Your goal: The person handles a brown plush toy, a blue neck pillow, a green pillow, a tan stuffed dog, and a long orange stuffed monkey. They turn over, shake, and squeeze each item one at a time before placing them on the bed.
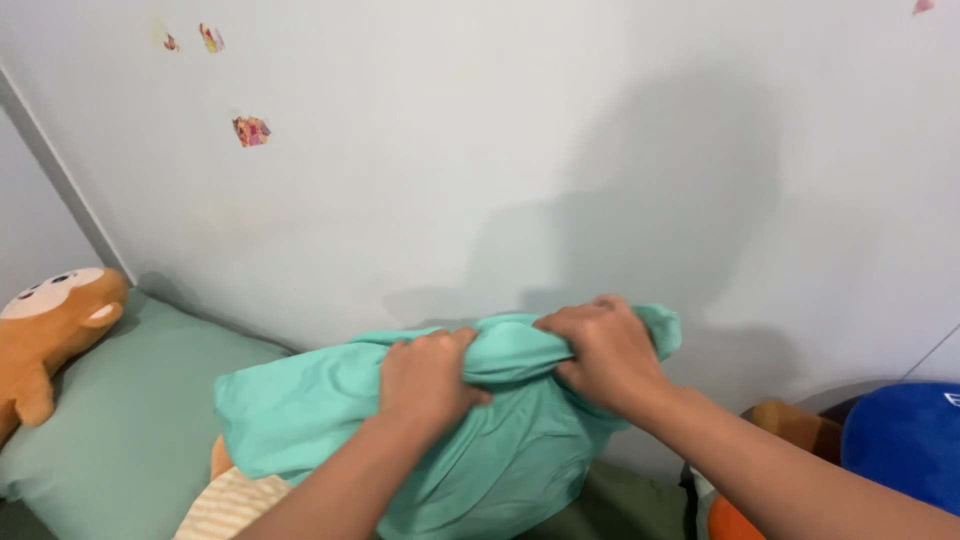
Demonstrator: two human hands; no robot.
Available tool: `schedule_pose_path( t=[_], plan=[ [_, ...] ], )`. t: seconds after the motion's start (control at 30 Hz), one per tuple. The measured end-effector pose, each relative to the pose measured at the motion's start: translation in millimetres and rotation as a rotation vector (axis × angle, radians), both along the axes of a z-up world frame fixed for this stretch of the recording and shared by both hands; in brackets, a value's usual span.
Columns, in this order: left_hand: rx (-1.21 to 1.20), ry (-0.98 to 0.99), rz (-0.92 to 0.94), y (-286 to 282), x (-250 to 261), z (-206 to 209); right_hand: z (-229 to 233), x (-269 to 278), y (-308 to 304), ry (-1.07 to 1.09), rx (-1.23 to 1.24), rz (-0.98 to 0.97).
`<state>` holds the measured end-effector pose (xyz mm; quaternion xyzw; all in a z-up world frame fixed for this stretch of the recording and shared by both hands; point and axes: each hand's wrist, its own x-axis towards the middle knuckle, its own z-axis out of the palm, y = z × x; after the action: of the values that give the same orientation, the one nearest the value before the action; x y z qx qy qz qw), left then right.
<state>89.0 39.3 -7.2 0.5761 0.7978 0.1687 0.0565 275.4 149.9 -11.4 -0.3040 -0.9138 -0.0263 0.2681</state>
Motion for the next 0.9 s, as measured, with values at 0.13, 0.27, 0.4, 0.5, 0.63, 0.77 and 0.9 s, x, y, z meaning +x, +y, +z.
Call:
schedule_pose_path(
  t=[0.13,0.27,0.4,0.5,0.63,0.77,0.9],
  plan=[
    [0.11,-0.187,0.122,6,0,0,-26,44,45,0.186,-0.014,-0.253],
    [0.114,-0.311,0.144,19,-10,14,-43,95,112,0.75,-0.853,-0.558],
    [0.153,-0.347,0.076,28,-16,24,-58,78,116,1.142,-1.302,-0.379],
    [0.141,-0.25,0.035,33,-29,26,-82,0,87,1.01,-1.514,-0.023],
    [0.1,-0.335,0.11,25,-82,27,-45,11,106,1.029,-1.326,-0.228],
    [0.142,-0.372,0.135,26,-107,15,-37,9,93,1.141,-1.198,-0.361],
    [0.199,-0.321,0.066,40,-107,-8,-52,-64,32,0.192,-1.162,0.107]
  ],
)
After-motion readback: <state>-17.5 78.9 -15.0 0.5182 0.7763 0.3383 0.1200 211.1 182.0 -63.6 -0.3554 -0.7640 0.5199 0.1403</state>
